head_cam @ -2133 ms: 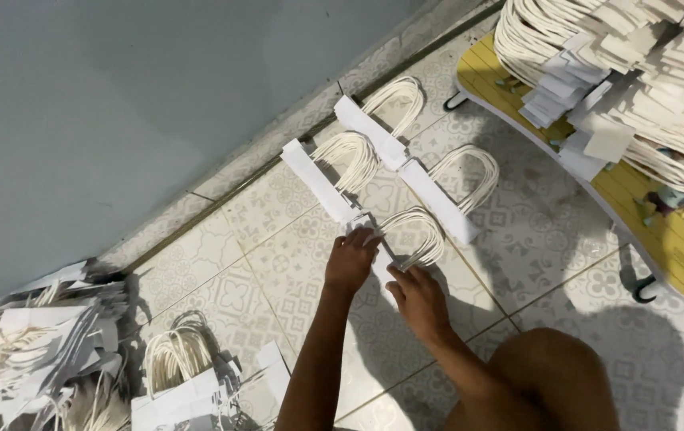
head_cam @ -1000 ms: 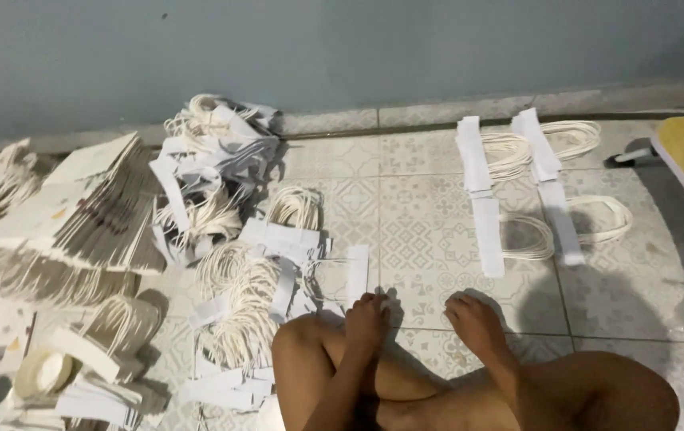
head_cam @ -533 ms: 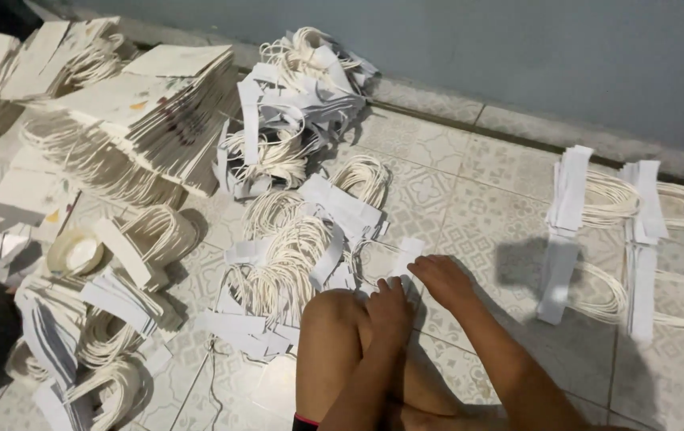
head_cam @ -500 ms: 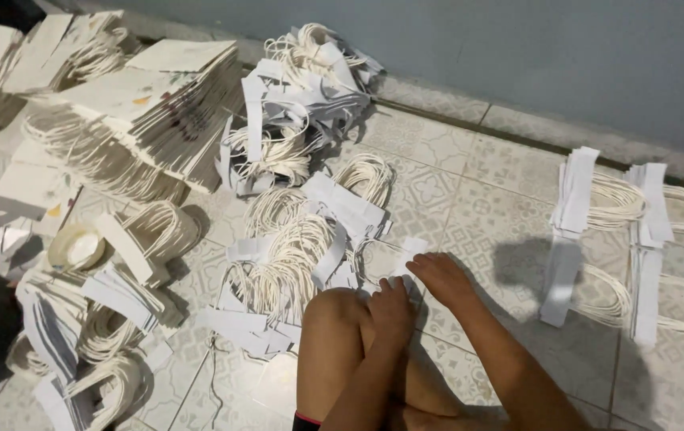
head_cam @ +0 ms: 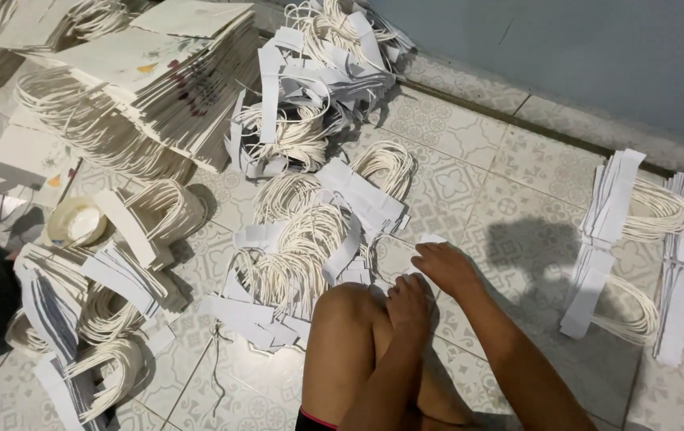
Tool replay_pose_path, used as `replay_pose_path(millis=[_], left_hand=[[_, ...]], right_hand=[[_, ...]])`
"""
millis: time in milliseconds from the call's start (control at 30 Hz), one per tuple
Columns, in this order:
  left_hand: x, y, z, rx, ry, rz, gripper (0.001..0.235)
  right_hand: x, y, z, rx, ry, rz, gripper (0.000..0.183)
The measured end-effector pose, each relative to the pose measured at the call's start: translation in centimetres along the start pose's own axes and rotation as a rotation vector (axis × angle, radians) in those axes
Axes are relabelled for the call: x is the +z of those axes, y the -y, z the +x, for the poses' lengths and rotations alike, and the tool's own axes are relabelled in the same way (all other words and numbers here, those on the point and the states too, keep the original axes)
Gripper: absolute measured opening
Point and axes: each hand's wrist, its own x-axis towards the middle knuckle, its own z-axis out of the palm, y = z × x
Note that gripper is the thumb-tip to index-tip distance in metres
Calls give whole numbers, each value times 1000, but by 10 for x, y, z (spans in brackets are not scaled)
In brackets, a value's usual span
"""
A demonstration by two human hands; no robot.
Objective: The person sits on the floor and wraps white paper strips around bundles of white cables. They repeatedly pick up a cable bundle, fold a paper strip around it, and place the wrapped item into a neat stack on the floor.
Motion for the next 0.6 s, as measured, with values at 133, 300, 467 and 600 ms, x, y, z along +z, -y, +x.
replay_pose_path(millis=[133, 300, 467, 600], left_hand=[[9, 4, 6, 18, -2, 53, 40], [10, 5, 10, 13, 4, 22, 38], [4, 6, 8, 6, 19, 5, 37], [19, 9, 16, 17, 20, 72, 37]], right_hand=[[-21, -1, -5, -3, 0, 107, 37], [-14, -9, -10, -30, 38, 23, 34], [-21, -13, -18, -6, 71, 25, 33], [-35, -14, -23, 19, 118, 43, 34]])
